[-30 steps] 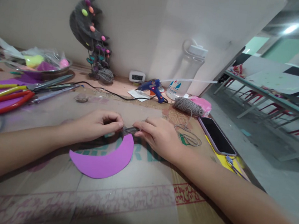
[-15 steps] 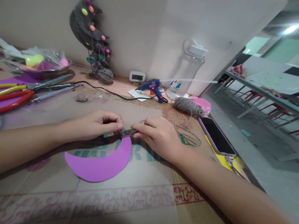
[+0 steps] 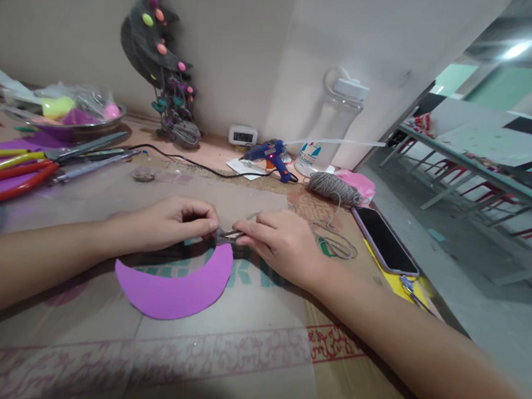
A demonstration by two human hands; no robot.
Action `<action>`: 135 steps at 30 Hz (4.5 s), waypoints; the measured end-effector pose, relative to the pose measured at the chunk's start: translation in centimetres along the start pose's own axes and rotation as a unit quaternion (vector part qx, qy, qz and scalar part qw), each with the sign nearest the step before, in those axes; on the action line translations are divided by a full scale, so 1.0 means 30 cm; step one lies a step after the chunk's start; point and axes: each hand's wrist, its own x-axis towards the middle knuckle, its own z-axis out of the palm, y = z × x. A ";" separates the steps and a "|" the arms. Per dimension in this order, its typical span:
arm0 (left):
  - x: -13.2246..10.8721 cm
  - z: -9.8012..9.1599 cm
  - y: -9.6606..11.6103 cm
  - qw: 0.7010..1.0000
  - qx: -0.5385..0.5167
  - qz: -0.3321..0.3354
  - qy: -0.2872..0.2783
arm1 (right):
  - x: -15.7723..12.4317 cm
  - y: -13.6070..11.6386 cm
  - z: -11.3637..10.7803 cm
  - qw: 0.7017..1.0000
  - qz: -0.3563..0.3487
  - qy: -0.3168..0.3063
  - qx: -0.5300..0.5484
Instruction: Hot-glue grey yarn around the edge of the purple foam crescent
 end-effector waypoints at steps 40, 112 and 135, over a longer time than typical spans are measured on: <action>0.008 0.003 -0.006 1.000 0.000 -0.003 -0.011 | 0.009 -0.006 0.003 1.000 -0.006 -0.008 0.002; 0.001 0.014 -0.002 0.993 -0.011 0.060 0.099 | 0.034 -0.073 -0.013 0.898 0.278 -0.103 0.324; 0.007 -0.004 0.003 0.996 -0.071 0.016 0.042 | 0.027 -0.069 -0.007 0.904 0.248 -0.108 0.332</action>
